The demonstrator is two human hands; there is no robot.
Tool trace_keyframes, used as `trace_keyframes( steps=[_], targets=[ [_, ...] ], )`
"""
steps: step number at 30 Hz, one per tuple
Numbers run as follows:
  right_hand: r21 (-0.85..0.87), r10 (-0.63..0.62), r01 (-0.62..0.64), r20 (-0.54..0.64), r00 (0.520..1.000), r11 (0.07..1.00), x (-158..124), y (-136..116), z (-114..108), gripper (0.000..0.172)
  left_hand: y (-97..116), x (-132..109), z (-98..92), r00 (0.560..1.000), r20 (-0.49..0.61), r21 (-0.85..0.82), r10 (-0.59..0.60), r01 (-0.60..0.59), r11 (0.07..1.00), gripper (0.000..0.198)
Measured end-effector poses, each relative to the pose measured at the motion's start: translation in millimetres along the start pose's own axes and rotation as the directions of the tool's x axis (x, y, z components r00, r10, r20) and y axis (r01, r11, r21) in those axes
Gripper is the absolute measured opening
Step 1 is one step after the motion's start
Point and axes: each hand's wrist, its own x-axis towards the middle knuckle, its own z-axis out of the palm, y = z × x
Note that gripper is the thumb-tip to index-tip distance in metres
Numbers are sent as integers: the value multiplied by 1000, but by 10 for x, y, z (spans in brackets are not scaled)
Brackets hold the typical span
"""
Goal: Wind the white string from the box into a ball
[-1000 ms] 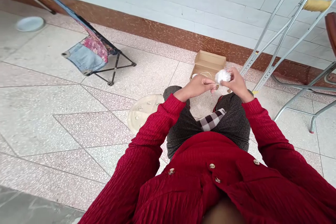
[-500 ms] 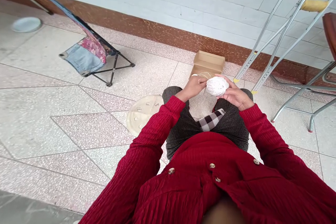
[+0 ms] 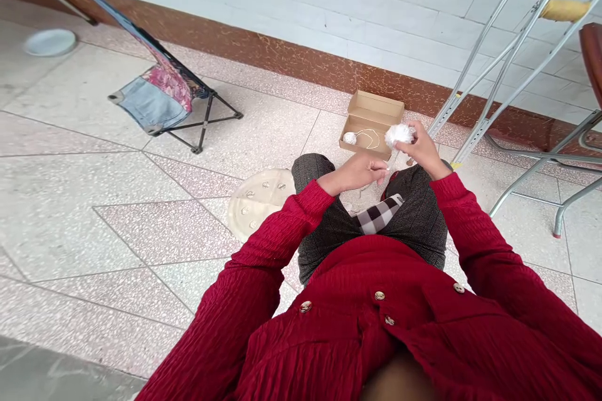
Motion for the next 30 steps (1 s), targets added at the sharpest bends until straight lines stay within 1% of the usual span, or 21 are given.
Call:
trace_keyframes(
  steps=[1,3,5,7,8,10,12,14,16,18,21,23,24,26,28,29,30],
  targets=[
    [28,45,-46,36,998,999,-41,57,53,61,42,11,-64,999,-42,39,22,-20,999,33],
    [190,140,-172,167,976,967,-162,122,150,57,78,53,-212,986,-146,137,79,-59,989,30],
    [375,167,-298,343,924,878,-292,124,210,54,55,109,-348,960,-237,243,150,-91,966,27],
    [517,143,-387,449,882,763,-392,82,219,53,0,159,-431,937,-286,303,202,-112,946,27],
    [569,120,-408,475,872,713,-425,51,206,53,-30,178,-447,932,-296,306,209,-115,945,28],
    [643,57,-416,502,863,642,-463,-19,158,56,-86,203,-434,930,-318,252,185,-105,962,31],
    [689,-9,-402,510,860,603,-472,-93,103,62,-138,218,-378,928,-346,154,135,-86,984,33],
    [711,-61,-375,505,861,595,-463,-168,62,69,-189,224,-302,930,-358,54,77,-62,997,34],
    [722,-82,-339,478,874,603,-443,-246,42,72,-234,218,-218,941,-337,-4,26,-29,1000,35],
    [739,-76,-286,414,907,610,-419,-322,37,70,-264,192,-131,954,-299,-28,-6,-2,1000,37],
    [747,-46,-185,277,960,638,-369,-409,25,61,-282,113,9,969,-243,-61,-35,21,998,39],
    [705,-24,-121,191,981,699,-311,-420,5,54,-279,41,105,979,-188,-66,-75,63,996,39],
    [661,-14,-84,141,990,746,-270,-404,-5,51,-270,5,149,984,-153,-57,-96,88,994,38],
    [513,-3,7,-9,1000,858,-176,-329,-13,49,-229,-58,213,990,-85,-25,-116,114,993,37],
    [306,-22,73,-168,986,949,-96,-213,10,53,-152,-94,220,995,-47,29,-83,85,996,36],
    [209,-37,83,-212,977,974,-75,-152,36,57,-105,-98,195,998,-48,75,-50,54,996,35],
    [141,-47,79,-219,975,987,-75,-95,70,59,-57,-93,152,998,-66,138,-10,19,990,33]
  ],
)
